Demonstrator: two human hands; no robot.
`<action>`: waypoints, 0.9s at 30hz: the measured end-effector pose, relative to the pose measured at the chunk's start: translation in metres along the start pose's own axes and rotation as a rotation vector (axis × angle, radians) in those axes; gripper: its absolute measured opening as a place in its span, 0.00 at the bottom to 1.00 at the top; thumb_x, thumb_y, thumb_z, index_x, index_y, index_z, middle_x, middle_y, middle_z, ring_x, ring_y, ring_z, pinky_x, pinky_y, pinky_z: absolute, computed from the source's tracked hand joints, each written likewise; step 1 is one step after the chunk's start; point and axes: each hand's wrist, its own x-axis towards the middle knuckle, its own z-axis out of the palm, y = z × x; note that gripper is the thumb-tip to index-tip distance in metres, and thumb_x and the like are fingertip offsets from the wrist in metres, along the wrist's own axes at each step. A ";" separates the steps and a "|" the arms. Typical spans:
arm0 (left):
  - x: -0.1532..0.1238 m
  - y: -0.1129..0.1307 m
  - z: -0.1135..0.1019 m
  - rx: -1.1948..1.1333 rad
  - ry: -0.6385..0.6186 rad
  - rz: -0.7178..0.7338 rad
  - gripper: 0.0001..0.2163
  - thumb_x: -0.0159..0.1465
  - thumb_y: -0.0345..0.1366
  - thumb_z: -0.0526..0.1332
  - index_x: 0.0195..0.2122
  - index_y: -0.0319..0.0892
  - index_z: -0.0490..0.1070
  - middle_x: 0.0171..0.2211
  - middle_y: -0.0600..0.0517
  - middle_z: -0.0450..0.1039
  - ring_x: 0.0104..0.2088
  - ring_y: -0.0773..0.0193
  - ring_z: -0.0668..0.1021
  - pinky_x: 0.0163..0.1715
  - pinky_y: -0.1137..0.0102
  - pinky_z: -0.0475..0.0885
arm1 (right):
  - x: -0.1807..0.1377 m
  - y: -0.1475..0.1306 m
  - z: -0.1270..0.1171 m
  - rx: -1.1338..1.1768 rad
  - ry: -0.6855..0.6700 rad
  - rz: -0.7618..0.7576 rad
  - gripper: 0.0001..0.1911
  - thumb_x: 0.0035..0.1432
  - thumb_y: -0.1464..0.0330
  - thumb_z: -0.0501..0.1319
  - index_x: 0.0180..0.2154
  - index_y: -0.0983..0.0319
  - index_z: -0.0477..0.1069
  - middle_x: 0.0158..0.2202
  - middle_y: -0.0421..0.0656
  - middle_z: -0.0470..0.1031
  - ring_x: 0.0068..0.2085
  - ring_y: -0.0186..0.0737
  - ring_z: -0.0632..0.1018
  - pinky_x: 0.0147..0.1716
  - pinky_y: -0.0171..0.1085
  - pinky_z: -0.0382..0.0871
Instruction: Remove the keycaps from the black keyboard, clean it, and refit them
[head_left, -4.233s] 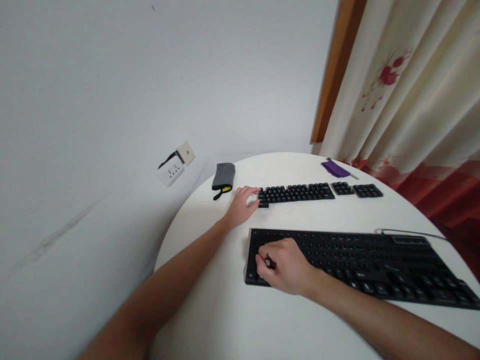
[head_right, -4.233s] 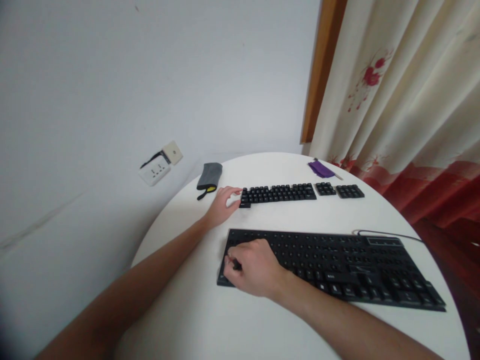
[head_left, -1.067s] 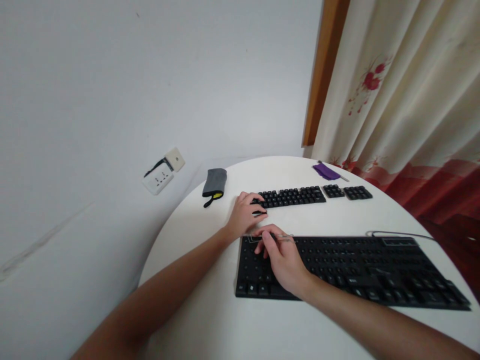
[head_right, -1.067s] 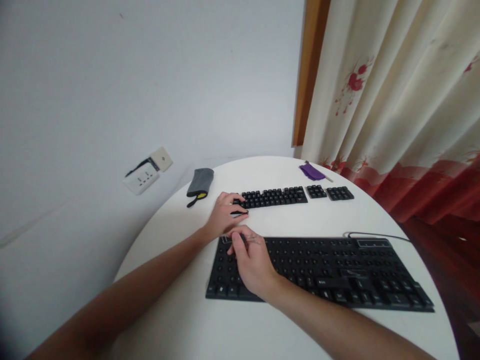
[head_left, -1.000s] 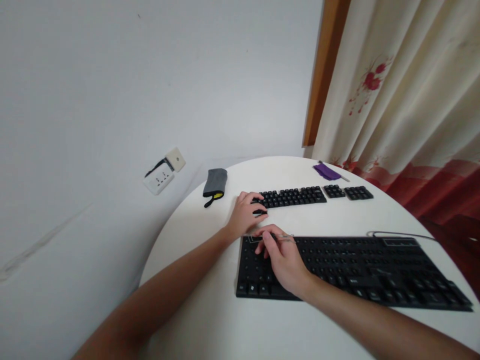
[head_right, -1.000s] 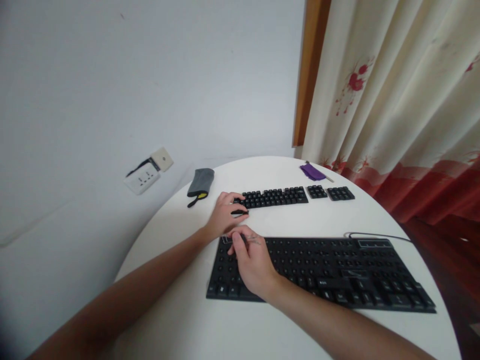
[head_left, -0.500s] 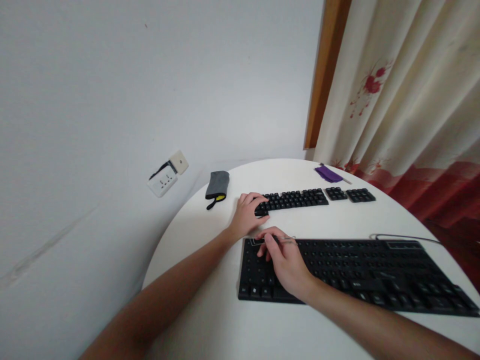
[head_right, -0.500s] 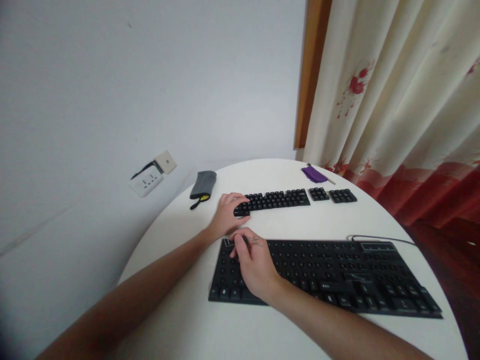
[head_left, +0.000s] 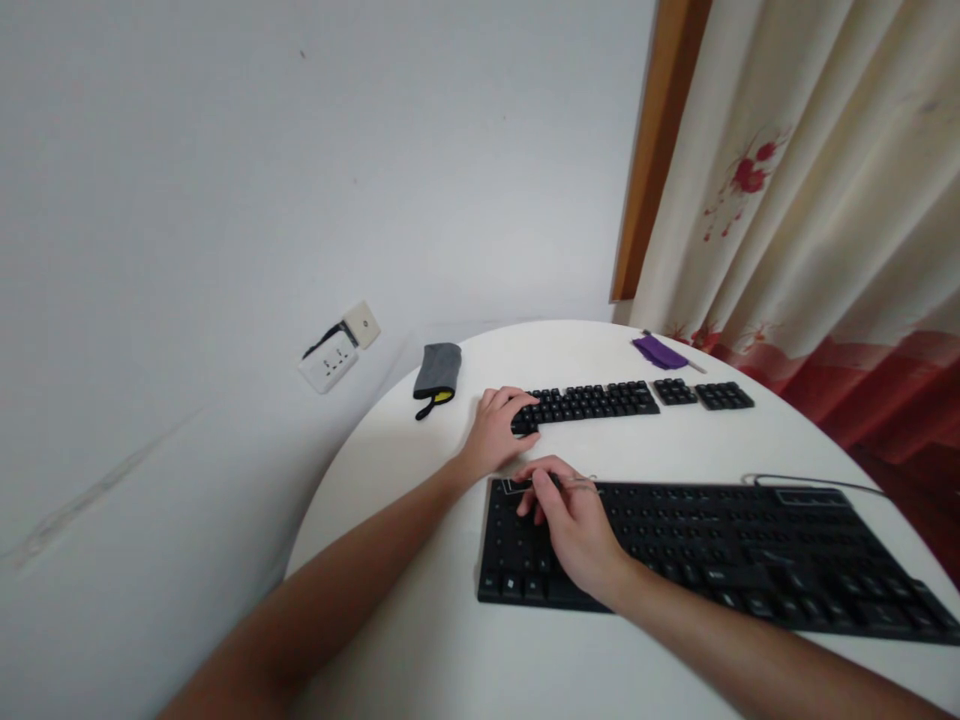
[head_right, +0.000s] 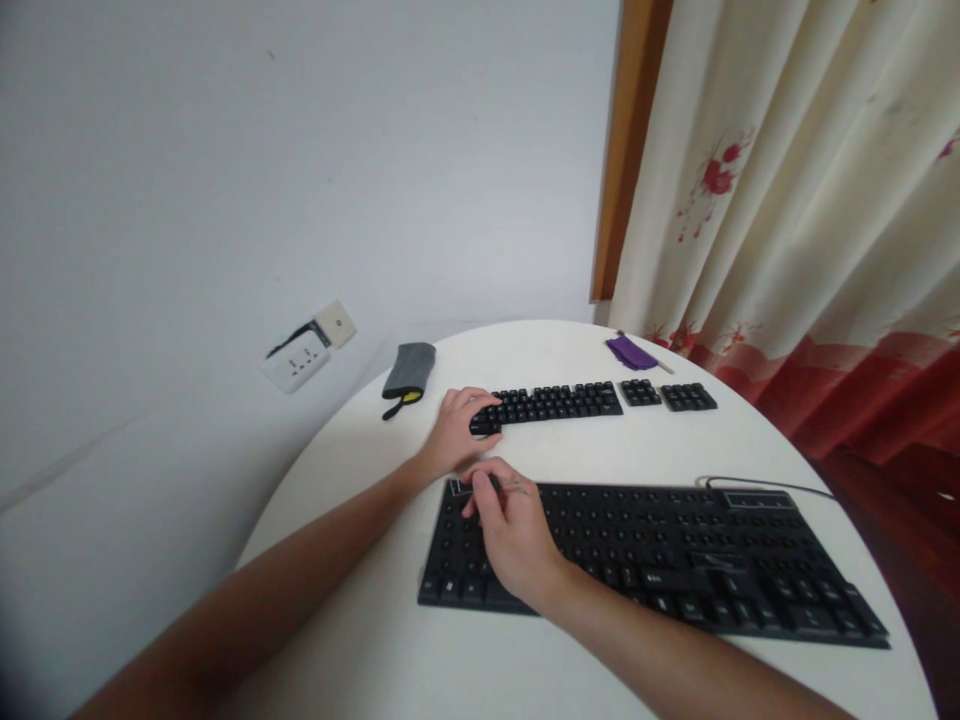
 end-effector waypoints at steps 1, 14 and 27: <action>0.000 0.000 0.000 -0.006 0.002 0.004 0.24 0.53 0.33 0.70 0.52 0.49 0.72 0.52 0.51 0.70 0.52 0.53 0.68 0.57 0.57 0.63 | 0.000 -0.001 0.000 0.003 0.006 0.001 0.17 0.70 0.57 0.51 0.41 0.61 0.73 0.26 0.39 0.73 0.29 0.36 0.73 0.31 0.34 0.65; -0.004 0.004 -0.011 -0.161 0.069 0.142 0.11 0.64 0.33 0.62 0.48 0.45 0.74 0.46 0.48 0.74 0.49 0.57 0.72 0.53 0.59 0.67 | 0.001 -0.032 -0.042 -0.129 0.098 0.037 0.13 0.63 0.59 0.60 0.31 0.60 0.71 0.23 0.37 0.68 0.24 0.34 0.69 0.24 0.33 0.61; -0.003 0.010 -0.011 -0.286 -0.064 0.341 0.08 0.66 0.32 0.57 0.37 0.43 0.77 0.37 0.48 0.79 0.40 0.60 0.76 0.46 0.61 0.70 | -0.026 -0.022 -0.039 -0.436 -0.185 0.000 0.17 0.60 0.57 0.65 0.25 0.61 0.73 0.20 0.39 0.72 0.20 0.32 0.69 0.19 0.33 0.56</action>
